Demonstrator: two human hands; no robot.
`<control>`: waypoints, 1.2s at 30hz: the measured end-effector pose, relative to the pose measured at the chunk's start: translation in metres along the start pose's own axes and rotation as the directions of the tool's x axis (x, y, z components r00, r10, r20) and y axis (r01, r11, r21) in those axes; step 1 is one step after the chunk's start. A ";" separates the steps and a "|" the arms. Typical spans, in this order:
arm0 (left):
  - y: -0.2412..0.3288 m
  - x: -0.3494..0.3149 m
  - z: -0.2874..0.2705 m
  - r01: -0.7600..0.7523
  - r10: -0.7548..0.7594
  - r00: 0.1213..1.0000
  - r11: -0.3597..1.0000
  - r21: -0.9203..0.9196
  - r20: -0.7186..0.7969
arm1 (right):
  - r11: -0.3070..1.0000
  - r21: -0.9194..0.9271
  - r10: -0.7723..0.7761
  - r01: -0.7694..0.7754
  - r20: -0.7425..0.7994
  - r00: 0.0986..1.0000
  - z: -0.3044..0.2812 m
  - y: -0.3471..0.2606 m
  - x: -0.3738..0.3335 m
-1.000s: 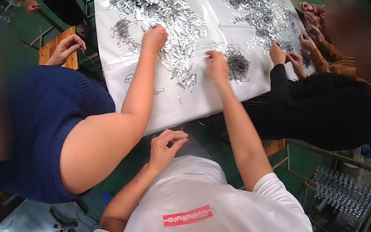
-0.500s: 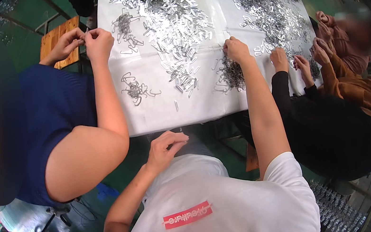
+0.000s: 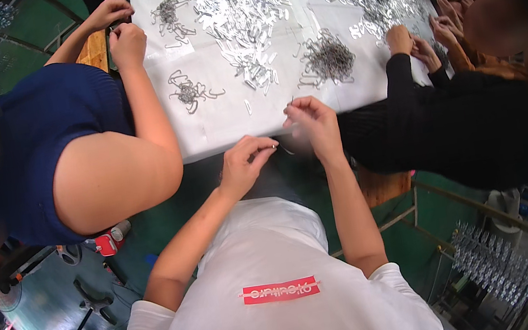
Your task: The person assembles small metal hooks and fasteners by hand at a table, then hangs the assembled chains onto a metal rack. They repeat this cycle of picking parts, linking them, and hanging the finished chains.
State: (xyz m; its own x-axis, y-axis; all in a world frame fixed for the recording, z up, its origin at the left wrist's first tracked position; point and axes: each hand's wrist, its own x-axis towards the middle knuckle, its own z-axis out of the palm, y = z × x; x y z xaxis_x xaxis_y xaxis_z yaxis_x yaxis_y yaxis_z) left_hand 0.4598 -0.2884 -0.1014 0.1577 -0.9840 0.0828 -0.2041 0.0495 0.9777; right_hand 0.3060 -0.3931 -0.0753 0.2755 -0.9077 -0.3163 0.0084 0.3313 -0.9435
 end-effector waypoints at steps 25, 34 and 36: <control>-0.013 -0.021 -0.005 -0.148 0.162 0.983 0.978 0.146 -0.087 | 0.892 -0.023 -0.450 0.451 -0.139 0.882 0.029 0.060 -0.097; -0.089 0.071 0.026 0.199 0.013 0.959 0.680 0.706 -0.283 | 0.915 -0.100 -0.396 0.391 -0.031 0.918 0.013 0.061 -0.091; -0.092 0.074 0.026 0.174 -0.020 0.976 0.675 0.717 -0.218 | 0.926 -0.067 -0.375 0.372 -0.041 0.926 0.011 0.060 -0.088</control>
State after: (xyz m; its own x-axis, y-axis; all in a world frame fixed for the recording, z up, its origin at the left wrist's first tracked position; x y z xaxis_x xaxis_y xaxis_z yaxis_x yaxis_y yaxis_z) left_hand 0.4653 -0.3705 -0.1898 0.3689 -0.9238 0.1030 -0.8027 -0.2607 0.5364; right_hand 0.2927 -0.2902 -0.1032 0.2122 -0.9756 0.0569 0.0463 -0.0482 -0.9978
